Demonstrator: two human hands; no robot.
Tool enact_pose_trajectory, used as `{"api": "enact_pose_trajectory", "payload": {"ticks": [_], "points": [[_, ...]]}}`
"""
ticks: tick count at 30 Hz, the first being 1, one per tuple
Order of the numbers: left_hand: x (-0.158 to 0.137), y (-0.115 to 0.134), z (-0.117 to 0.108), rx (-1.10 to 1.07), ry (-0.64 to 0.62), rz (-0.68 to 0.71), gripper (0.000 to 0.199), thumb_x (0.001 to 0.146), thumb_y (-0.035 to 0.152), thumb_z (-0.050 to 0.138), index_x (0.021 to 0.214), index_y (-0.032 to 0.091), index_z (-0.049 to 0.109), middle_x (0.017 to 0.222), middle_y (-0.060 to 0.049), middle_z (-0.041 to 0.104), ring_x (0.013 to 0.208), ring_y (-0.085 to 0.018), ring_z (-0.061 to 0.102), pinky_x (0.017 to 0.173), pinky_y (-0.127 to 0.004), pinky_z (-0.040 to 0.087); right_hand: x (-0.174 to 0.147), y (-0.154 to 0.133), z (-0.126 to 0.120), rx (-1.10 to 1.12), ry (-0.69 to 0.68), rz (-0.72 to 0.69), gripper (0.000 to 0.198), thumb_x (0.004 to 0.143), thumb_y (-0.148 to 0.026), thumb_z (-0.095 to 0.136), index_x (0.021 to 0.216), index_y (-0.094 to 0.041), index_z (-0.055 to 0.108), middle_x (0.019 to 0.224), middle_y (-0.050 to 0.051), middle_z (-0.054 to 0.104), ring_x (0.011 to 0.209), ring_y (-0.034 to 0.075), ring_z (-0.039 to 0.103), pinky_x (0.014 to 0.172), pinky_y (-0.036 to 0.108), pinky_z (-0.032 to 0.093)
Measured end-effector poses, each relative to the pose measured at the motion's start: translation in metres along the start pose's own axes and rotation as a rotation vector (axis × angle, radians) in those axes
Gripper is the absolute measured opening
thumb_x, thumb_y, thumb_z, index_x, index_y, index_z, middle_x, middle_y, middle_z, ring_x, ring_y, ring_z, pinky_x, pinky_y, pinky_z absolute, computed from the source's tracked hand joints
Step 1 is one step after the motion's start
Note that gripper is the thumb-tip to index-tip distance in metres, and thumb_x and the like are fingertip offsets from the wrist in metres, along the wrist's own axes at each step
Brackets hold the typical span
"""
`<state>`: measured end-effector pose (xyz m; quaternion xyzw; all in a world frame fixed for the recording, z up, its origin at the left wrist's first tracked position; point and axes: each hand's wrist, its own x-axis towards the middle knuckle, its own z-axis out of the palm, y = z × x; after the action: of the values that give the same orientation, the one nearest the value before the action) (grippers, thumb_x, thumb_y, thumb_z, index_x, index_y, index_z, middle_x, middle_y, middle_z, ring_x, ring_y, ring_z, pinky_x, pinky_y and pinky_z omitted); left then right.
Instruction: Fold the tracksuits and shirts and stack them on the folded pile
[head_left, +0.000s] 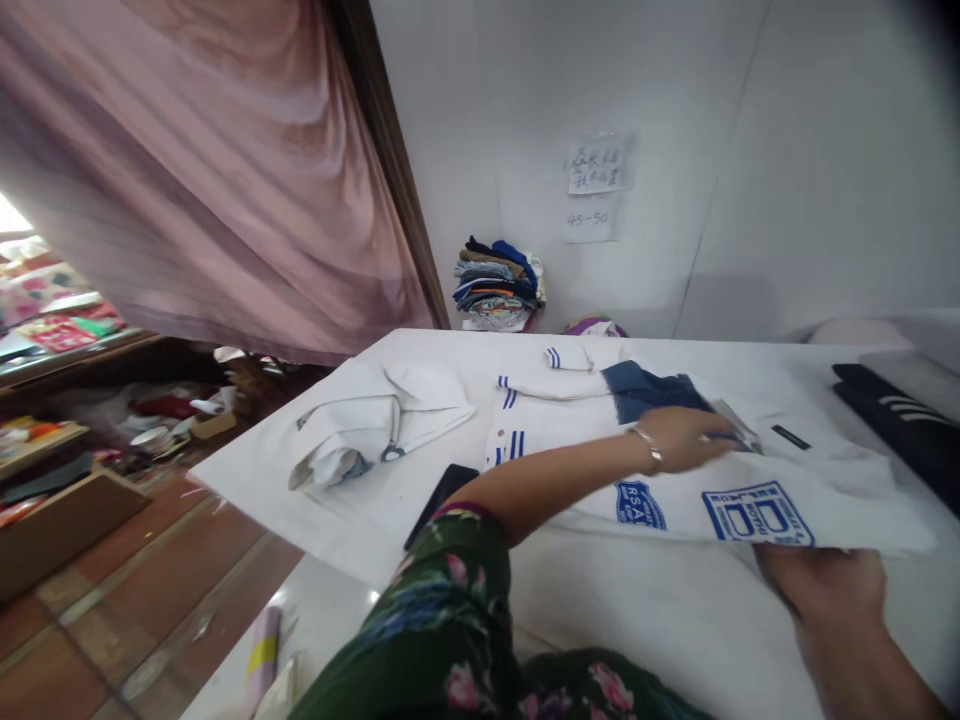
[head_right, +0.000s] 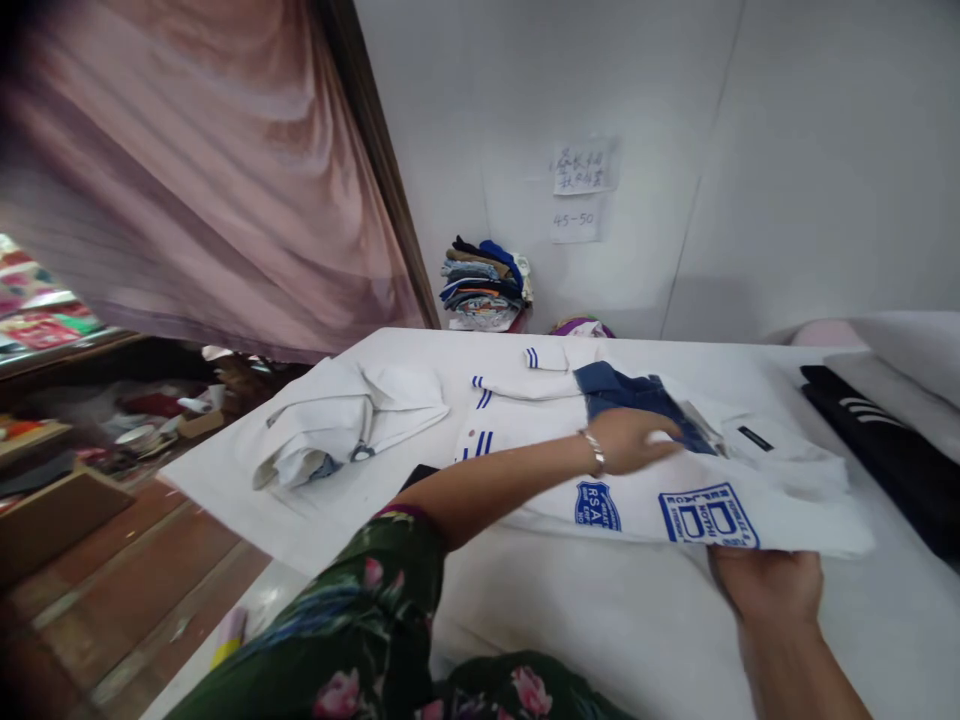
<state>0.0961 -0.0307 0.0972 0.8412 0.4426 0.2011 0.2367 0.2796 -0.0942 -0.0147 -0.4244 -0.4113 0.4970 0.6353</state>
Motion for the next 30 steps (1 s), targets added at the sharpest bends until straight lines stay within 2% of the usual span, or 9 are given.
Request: {"api": "enact_pose_trajectory", "payload": {"ticks": [3,6,8,11,14,17,25,28,30], "points": [[-0.029,-0.059,-0.022,0.271,0.0,-0.179,0.039,0.088,0.04,0.048,0.118,0.018,0.058,0.127,-0.009,0.058,0.116,-0.025,0.052,0.096,-0.036,0.04,0.006,0.001,-0.002,0.005,0.06,0.025,0.06,0.086,-0.041,0.019,0.119,-0.016,0.063,0.135,0.011,0.051,0.117,0.029,0.054,0.084,0.043,0.049],[-0.058,-0.103,-0.022,0.435,-0.078,-0.413,0.049,0.085,0.048,0.05,0.122,0.016,0.054,0.129,-0.014,0.054,0.118,-0.03,0.05,0.097,-0.043,0.04,0.012,0.008,-0.008,0.131,0.121,0.074,0.056,0.087,-0.036,0.022,0.117,-0.013,0.063,0.129,0.013,0.056,0.113,0.027,0.057,0.086,0.039,0.049],[-0.071,-0.121,-0.016,0.496,-0.136,-0.492,0.052,0.083,0.052,0.051,0.12,0.016,0.053,0.126,-0.015,0.055,0.117,-0.031,0.05,0.095,-0.044,0.041,0.014,0.013,-0.011,0.26,0.173,0.11,0.048,0.087,-0.034,0.028,0.115,-0.016,0.062,0.124,0.01,0.061,0.109,0.024,0.059,0.088,0.037,0.048],[-0.078,-0.13,-0.009,0.562,-0.152,-0.492,0.046,0.087,0.048,0.045,0.116,0.015,0.055,0.125,-0.016,0.055,0.119,-0.03,0.048,0.095,-0.043,0.041,0.017,0.019,-0.012,0.43,0.282,0.182,0.037,0.086,-0.025,0.035,0.11,-0.02,0.063,0.111,0.005,0.068,0.099,0.019,0.064,0.084,0.033,0.052],[-0.072,-0.123,-0.006,0.573,-0.204,-0.483,0.038,0.091,0.036,0.036,0.114,0.013,0.056,0.121,-0.016,0.058,0.113,-0.028,0.054,0.092,-0.039,0.044,0.019,0.021,-0.01,0.56,0.358,0.237,0.035,0.083,-0.017,0.036,0.104,-0.023,0.063,0.096,0.002,0.072,0.084,0.017,0.068,0.076,0.032,0.056],[-0.07,-0.099,0.006,0.544,-0.3,-0.415,0.036,0.092,0.035,0.034,0.107,0.015,0.06,0.114,-0.014,0.064,0.106,-0.026,0.06,0.087,-0.037,0.046,0.02,0.015,-0.012,0.625,0.402,0.256,0.03,0.083,-0.016,0.04,0.098,-0.024,0.063,0.088,0.0,0.072,0.08,0.017,0.068,0.073,0.033,0.058],[-0.091,0.012,0.078,0.312,-0.557,0.113,0.036,0.087,0.042,0.037,0.097,0.021,0.064,0.105,-0.007,0.068,0.096,-0.022,0.063,0.077,-0.03,0.048,0.024,-0.033,-0.047,0.542,0.352,0.283,0.017,0.08,-0.036,0.053,0.081,-0.021,0.062,0.077,0.004,0.069,0.075,0.021,0.067,0.07,0.036,0.058],[-0.065,0.022,0.066,0.222,-0.597,0.153,0.045,0.084,0.056,0.041,0.088,0.021,0.068,0.098,-0.005,0.07,0.091,-0.021,0.063,0.074,-0.027,0.047,0.027,-0.042,-0.07,0.48,0.411,0.353,0.011,0.077,-0.03,0.056,0.077,-0.021,0.063,0.077,0.006,0.069,0.073,0.023,0.068,0.068,0.035,0.058],[-0.034,0.009,0.043,0.186,-0.497,0.032,0.051,0.085,0.06,0.036,0.083,0.022,0.069,0.088,-0.003,0.071,0.084,-0.018,0.064,0.07,-0.025,0.046,0.029,-0.04,-0.083,0.444,0.497,0.34,0.012,0.078,-0.025,0.052,0.074,-0.021,0.063,0.077,0.007,0.069,0.073,0.024,0.068,0.066,0.036,0.058]]}}
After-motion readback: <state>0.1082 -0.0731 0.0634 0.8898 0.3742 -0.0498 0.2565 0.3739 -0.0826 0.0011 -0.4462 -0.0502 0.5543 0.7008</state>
